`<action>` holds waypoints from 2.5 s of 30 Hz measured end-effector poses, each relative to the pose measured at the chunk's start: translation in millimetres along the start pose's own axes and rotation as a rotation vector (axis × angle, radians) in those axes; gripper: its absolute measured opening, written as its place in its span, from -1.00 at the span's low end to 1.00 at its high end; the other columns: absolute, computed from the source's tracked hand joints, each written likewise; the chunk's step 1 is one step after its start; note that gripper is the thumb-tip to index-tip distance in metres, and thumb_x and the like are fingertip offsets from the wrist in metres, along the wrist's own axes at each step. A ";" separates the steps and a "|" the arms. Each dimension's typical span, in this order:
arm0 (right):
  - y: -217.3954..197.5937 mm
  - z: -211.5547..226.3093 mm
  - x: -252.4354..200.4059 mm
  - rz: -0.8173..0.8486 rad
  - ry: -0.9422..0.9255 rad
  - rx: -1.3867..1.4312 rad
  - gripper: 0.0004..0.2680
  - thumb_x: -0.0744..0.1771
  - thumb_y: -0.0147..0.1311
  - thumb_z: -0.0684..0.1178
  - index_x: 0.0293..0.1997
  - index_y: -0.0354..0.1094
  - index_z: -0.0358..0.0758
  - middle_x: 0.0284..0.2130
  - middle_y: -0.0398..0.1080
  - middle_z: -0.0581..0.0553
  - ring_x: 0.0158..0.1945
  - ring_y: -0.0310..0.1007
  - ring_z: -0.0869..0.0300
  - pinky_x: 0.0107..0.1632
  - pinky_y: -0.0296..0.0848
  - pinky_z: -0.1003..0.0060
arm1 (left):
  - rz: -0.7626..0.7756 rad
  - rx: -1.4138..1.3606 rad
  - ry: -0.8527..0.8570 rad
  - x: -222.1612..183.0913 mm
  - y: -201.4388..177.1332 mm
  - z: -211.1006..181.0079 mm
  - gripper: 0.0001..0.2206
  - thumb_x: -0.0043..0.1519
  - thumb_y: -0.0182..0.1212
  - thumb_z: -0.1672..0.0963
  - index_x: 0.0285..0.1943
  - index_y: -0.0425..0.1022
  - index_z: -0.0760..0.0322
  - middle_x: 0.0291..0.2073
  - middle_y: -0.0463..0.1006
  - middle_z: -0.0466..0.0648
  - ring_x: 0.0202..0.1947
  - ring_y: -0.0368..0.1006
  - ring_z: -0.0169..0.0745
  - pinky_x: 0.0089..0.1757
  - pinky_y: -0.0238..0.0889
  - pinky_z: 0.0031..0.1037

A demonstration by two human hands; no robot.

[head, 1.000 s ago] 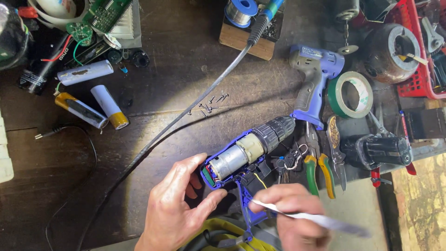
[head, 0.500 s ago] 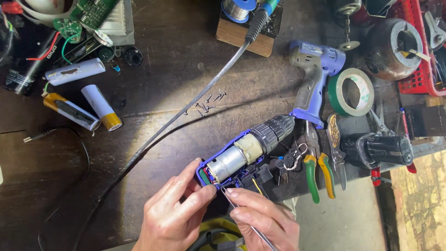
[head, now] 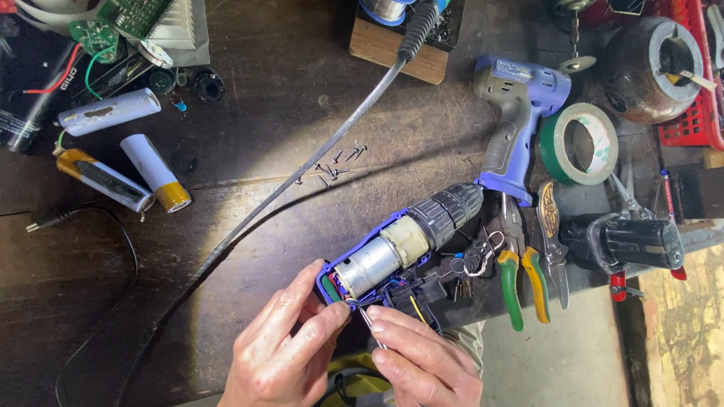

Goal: Repairing a cordless drill by inspecting and adjusting internal components

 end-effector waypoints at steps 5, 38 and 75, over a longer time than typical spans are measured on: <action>14.6 13.4 8.6 -0.175 0.122 -0.072 -0.81 0.42 0.00 -0.16 0.17 0.30 -0.26 0.10 0.46 -0.27 0.20 0.63 -0.21 0.26 0.73 0.09 | -0.006 0.019 -0.010 1.7 -0.2 -1.9 -0.84 0.28 0.08 0.25 -0.05 0.56 0.33 0.11 0.44 0.51 -0.29 0.55 0.11 -0.17 0.46 -0.36; 15.4 23.1 -12.3 -0.423 0.377 -0.333 -0.89 0.35 0.05 -0.13 -0.06 0.39 -0.12 -0.07 0.53 -0.10 0.03 0.61 0.05 0.12 0.68 0.31 | -0.137 0.339 -0.194 16.2 21.7 -32.6 -0.93 0.21 0.33 0.09 -0.18 0.57 0.01 0.09 0.52 0.25 -0.44 0.39 -0.07 -0.36 0.36 -0.36; -20.8 -12.3 58.8 -0.045 0.582 -0.225 -0.89 0.18 0.36 -0.12 -0.34 0.55 0.00 -0.54 0.52 0.19 -0.56 0.42 0.33 -0.39 0.36 0.40 | 0.050 0.102 -0.017 14.2 3.3 -3.9 -0.82 0.26 0.11 0.29 -0.15 0.58 0.18 0.08 0.44 0.35 -0.48 0.39 -0.26 -0.29 0.37 -0.47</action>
Point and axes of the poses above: each hand's wrist, its own x-axis towards the middle knuckle, its own y-axis out of the palm, z = x × y, the point moved 1 cm from there along x, towards the middle knuckle
